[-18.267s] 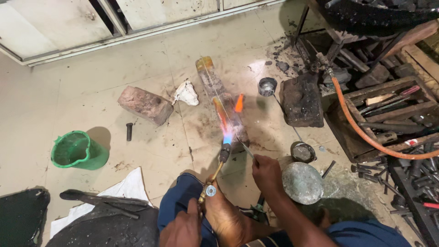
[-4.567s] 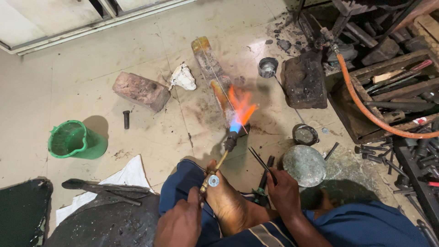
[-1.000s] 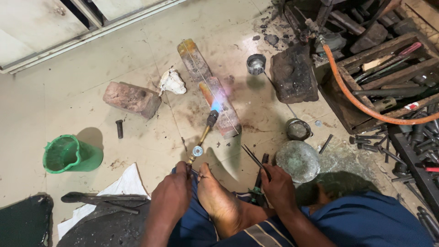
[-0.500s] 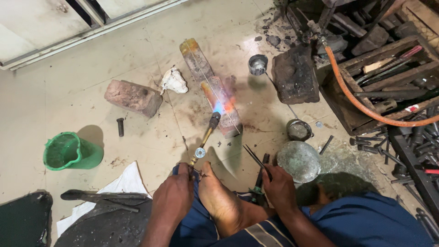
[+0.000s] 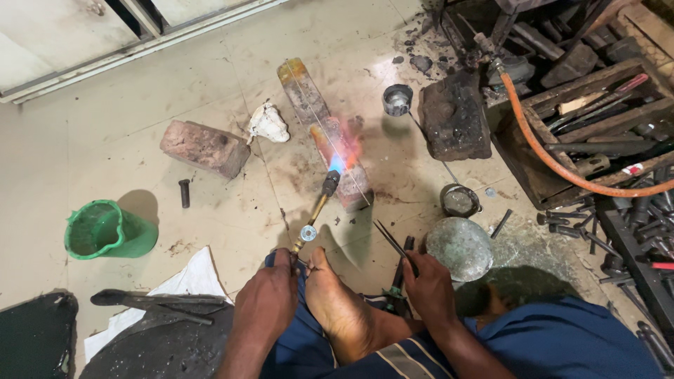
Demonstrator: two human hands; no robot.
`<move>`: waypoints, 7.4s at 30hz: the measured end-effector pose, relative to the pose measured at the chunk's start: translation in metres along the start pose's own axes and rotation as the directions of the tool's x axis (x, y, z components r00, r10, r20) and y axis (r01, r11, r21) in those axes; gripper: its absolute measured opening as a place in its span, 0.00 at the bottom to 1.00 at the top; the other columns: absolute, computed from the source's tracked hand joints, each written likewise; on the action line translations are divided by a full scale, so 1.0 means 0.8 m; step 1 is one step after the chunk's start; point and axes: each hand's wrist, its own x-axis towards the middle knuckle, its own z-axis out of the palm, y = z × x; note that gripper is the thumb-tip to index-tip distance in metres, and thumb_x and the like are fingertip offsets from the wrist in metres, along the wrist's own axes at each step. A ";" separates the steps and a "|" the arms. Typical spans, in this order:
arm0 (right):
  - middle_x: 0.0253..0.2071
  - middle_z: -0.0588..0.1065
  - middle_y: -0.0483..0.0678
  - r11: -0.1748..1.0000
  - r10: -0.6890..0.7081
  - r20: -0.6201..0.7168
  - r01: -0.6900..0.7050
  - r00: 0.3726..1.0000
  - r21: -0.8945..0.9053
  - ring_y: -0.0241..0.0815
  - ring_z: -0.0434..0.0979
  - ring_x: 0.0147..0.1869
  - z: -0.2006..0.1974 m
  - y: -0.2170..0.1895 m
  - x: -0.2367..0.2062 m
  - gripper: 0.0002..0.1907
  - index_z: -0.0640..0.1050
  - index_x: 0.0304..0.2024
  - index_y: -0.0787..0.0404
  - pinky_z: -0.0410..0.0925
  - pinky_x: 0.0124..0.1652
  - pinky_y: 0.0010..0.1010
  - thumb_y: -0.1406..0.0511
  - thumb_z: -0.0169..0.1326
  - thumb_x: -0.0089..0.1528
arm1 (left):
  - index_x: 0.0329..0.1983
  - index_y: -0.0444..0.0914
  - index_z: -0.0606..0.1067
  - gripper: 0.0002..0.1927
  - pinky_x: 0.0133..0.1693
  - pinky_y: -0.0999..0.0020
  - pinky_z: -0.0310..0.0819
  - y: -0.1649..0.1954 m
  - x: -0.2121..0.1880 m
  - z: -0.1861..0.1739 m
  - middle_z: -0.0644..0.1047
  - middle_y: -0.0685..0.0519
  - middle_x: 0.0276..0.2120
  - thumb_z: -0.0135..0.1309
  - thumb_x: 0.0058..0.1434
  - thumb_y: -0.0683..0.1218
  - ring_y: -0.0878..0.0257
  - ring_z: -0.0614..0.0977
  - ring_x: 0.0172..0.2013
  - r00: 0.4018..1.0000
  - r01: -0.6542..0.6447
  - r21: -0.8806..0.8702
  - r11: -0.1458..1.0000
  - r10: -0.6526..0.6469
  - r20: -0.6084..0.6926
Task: The person sits on the workshop floor and hammers a long thin metal rod against a round metal block, then heats the rod with a blowtorch flame while holding and positioning it with tongs, working along its length.
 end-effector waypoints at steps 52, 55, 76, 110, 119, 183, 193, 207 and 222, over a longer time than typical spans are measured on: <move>0.31 0.77 0.58 0.994 -0.055 0.017 0.056 0.998 -0.097 0.61 0.78 0.36 -0.031 -0.026 0.007 0.09 0.82 0.42 0.63 0.71 0.38 0.47 0.67 0.59 0.60 | 0.43 0.37 0.70 0.08 0.36 0.41 0.76 -0.019 -0.004 0.018 0.80 0.37 0.27 0.46 0.65 0.45 0.37 0.83 0.32 0.994 -0.102 -0.027 0.994 0.101 -0.037; 0.33 0.77 0.57 0.992 -0.088 -0.003 0.087 0.996 -0.086 0.61 0.79 0.37 -0.035 -0.029 0.005 0.09 0.82 0.42 0.64 0.72 0.38 0.46 0.67 0.58 0.59 | 0.43 0.37 0.70 0.08 0.36 0.41 0.75 -0.017 -0.008 0.015 0.80 0.37 0.27 0.47 0.63 0.45 0.37 0.83 0.33 0.996 -0.087 -0.027 0.996 0.086 -0.031; 0.38 0.80 0.58 0.999 -0.021 -0.054 0.018 0.998 -0.049 0.59 0.81 0.42 -0.054 -0.013 -0.017 0.11 0.82 0.44 0.64 0.74 0.42 0.43 0.65 0.58 0.61 | 0.42 0.39 0.70 0.08 0.36 0.42 0.76 -0.015 -0.025 0.011 0.81 0.40 0.28 0.46 0.64 0.47 0.38 0.83 0.33 0.994 -0.087 0.001 0.996 0.087 -0.059; 0.37 0.79 0.59 0.998 0.057 -0.044 -0.056 0.997 0.027 0.59 0.81 0.40 -0.049 0.005 -0.011 0.12 0.82 0.44 0.64 0.73 0.41 0.42 0.65 0.58 0.61 | 0.52 0.41 0.72 0.15 0.40 0.41 0.76 0.042 0.014 -0.008 0.81 0.37 0.33 0.49 0.64 0.49 0.37 0.84 0.37 0.996 0.029 -0.014 0.999 -0.030 -0.082; 0.36 0.79 0.59 0.998 0.047 -0.053 -0.045 0.997 0.044 0.59 0.81 0.40 -0.051 0.008 -0.011 0.12 0.82 0.43 0.65 0.73 0.41 0.42 0.65 0.58 0.60 | 0.49 0.40 0.73 0.13 0.39 0.41 0.76 0.042 -0.009 0.007 0.81 0.36 0.30 0.48 0.66 0.51 0.37 0.83 0.35 0.997 -0.029 0.054 0.998 0.033 -0.066; 0.37 0.80 0.58 0.994 0.097 -0.024 -0.096 0.995 0.051 0.58 0.82 0.40 -0.050 0.001 -0.004 0.12 0.83 0.44 0.63 0.74 0.40 0.41 0.64 0.58 0.60 | 0.47 0.40 0.71 0.12 0.39 0.40 0.76 0.029 0.005 0.002 0.81 0.37 0.31 0.49 0.66 0.50 0.36 0.83 0.36 0.998 0.036 0.002 0.999 -0.036 -0.045; 0.35 0.80 0.57 0.992 0.117 -0.017 -0.115 0.993 0.059 0.57 0.82 0.38 -0.049 -0.001 -0.001 0.12 0.83 0.44 0.63 0.73 0.39 0.40 0.64 0.58 0.61 | 0.45 0.37 0.71 0.14 0.39 0.39 0.75 0.019 0.031 0.005 0.80 0.35 0.28 0.48 0.66 0.52 0.35 0.82 0.35 0.997 0.022 0.028 0.999 -0.020 -0.081; 0.37 0.79 0.58 0.988 0.145 0.006 -0.145 0.989 0.054 0.57 0.82 0.38 -0.048 -0.001 0.000 0.13 0.82 0.45 0.64 0.74 0.39 0.41 0.65 0.58 0.60 | 0.45 0.37 0.72 0.14 0.39 0.40 0.76 0.015 0.059 -0.002 0.81 0.35 0.29 0.49 0.66 0.52 0.35 0.83 0.35 0.991 0.030 0.029 0.999 -0.026 -0.128; 0.37 0.80 0.59 0.989 0.138 0.002 -0.138 0.990 0.047 0.59 0.82 0.40 -0.041 0.004 0.004 0.13 0.82 0.45 0.65 0.74 0.40 0.42 0.65 0.59 0.60 | 0.45 0.38 0.73 0.14 0.41 0.39 0.74 0.005 0.104 -0.003 0.80 0.34 0.30 0.48 0.67 0.53 0.34 0.82 0.37 0.988 0.047 0.041 0.998 -0.040 -0.152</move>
